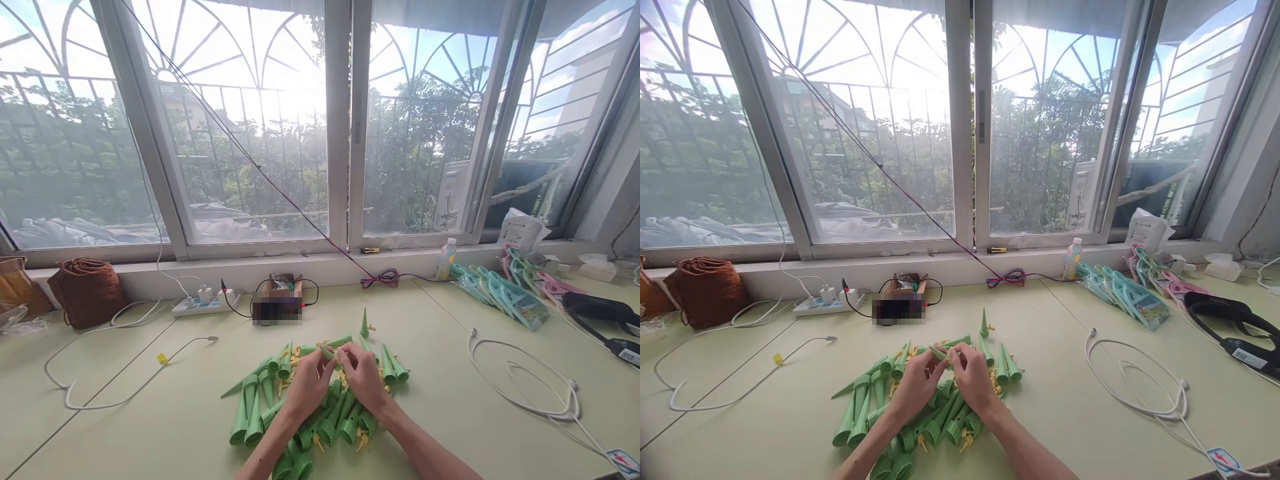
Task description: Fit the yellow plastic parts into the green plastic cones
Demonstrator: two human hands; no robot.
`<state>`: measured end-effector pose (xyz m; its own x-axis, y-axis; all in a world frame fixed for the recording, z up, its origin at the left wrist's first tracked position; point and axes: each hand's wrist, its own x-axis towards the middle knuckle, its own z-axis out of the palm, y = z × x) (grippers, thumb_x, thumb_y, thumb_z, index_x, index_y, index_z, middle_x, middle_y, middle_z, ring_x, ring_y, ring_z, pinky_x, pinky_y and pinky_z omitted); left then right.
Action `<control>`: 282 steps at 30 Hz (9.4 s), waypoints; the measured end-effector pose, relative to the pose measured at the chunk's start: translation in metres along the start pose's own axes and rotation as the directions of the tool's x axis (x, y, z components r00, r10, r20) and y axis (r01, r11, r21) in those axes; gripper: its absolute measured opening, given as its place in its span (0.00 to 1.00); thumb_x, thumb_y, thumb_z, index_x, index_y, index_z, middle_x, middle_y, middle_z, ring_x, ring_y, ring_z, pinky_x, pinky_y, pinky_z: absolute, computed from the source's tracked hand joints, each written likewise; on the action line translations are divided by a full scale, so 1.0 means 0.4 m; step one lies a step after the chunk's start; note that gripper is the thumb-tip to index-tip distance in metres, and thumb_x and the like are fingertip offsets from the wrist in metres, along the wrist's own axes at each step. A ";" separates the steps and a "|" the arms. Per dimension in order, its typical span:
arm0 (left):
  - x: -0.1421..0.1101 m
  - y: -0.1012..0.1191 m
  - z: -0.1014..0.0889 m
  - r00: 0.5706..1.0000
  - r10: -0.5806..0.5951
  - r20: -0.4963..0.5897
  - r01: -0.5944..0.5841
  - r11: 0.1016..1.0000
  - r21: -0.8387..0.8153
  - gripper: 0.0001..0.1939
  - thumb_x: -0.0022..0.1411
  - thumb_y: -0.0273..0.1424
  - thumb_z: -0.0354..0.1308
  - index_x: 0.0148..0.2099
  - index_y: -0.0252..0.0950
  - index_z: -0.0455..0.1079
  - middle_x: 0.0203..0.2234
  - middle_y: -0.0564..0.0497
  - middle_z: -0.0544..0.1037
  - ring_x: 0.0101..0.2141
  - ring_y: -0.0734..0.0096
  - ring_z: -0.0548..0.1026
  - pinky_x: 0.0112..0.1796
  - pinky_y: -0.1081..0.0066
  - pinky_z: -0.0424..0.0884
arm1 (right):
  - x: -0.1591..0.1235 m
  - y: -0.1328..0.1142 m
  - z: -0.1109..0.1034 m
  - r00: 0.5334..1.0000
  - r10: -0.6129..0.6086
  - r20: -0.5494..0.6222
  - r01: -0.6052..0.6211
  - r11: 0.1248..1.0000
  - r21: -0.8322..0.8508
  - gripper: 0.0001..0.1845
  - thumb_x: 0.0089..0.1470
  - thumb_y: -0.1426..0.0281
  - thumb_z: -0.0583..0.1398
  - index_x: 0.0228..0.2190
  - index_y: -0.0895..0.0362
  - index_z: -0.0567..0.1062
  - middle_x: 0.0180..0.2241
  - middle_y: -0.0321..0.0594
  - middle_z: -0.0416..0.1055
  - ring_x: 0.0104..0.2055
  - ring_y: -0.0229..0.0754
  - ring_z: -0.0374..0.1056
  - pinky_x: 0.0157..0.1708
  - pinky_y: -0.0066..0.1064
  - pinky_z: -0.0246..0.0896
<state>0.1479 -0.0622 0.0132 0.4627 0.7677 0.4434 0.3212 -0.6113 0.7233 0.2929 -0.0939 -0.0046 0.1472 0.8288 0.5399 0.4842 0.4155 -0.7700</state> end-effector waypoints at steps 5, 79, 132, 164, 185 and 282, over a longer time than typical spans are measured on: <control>-0.001 0.007 -0.001 1.000 -0.007 -0.004 0.007 1.000 0.017 0.14 0.66 0.38 0.50 0.42 0.35 0.72 0.19 0.55 0.67 0.20 0.72 0.62 0.22 0.75 0.58 | 0.001 0.002 0.000 1.000 0.011 -0.020 -0.011 1.000 0.001 0.18 0.63 0.62 0.52 0.28 0.57 0.75 0.19 0.34 0.66 0.20 0.37 0.58 0.21 0.28 0.50; 0.004 0.011 -0.007 0.961 0.187 -0.204 -0.141 0.965 0.222 0.19 0.65 0.37 0.54 0.24 0.36 0.72 0.19 0.52 0.72 0.20 0.75 0.69 0.23 0.77 0.67 | -0.008 -0.019 -0.005 0.991 -0.129 0.026 0.127 0.991 0.050 0.07 0.60 0.67 0.56 0.38 0.56 0.72 0.27 0.35 0.69 0.23 0.35 0.62 0.23 0.25 0.60; 0.004 -0.003 0.001 0.984 0.126 -0.124 -0.115 0.989 0.089 0.19 0.69 0.38 0.47 0.34 0.36 0.74 0.26 0.50 0.76 0.22 0.74 0.70 0.24 0.76 0.65 | 0.054 0.096 -0.097 0.956 -0.045 -0.290 -0.087 0.900 -0.427 0.23 0.64 0.59 0.48 0.21 0.55 0.65 0.15 0.34 0.63 0.17 0.37 0.55 0.20 0.27 0.47; 0.004 -0.003 0.005 0.990 0.115 -0.077 -0.106 0.988 0.110 0.17 0.69 0.36 0.48 0.35 0.34 0.73 0.26 0.48 0.77 0.24 0.72 0.71 0.24 0.76 0.65 | 0.054 0.059 -0.095 0.884 0.462 -0.074 -0.348 0.544 -0.763 0.08 0.56 0.69 0.59 0.30 0.59 0.77 0.32 0.48 0.76 0.36 0.49 0.74 0.30 0.30 0.58; 0.008 -0.008 0.003 0.997 0.003 -0.073 -0.002 1.000 0.015 0.17 0.67 0.40 0.49 0.38 0.35 0.74 0.27 0.49 0.78 0.20 0.72 0.72 0.22 0.74 0.67 | 0.027 0.031 -0.057 0.994 -0.063 -0.090 0.011 0.873 -0.488 0.12 0.60 0.66 0.56 0.31 0.59 0.75 0.15 0.32 0.64 0.17 0.36 0.60 0.22 0.25 0.50; 0.016 0.011 0.004 0.953 -0.287 -0.101 0.217 0.873 -0.437 0.18 0.62 0.45 0.55 0.29 0.38 0.58 0.13 0.61 0.64 0.10 0.79 0.63 0.11 0.79 0.59 | 0.010 0.039 -0.024 0.945 0.048 0.324 0.069 0.937 -0.341 0.10 0.49 0.80 0.59 0.30 0.56 0.77 0.30 0.37 0.75 0.38 0.43 0.66 0.44 0.36 0.48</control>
<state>0.1535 -0.0601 0.0185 0.2648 0.9262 0.2684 0.0196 -0.2835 0.9588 0.3091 -0.0877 -0.0111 -0.1173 0.9245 0.3628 0.7583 0.3193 -0.5683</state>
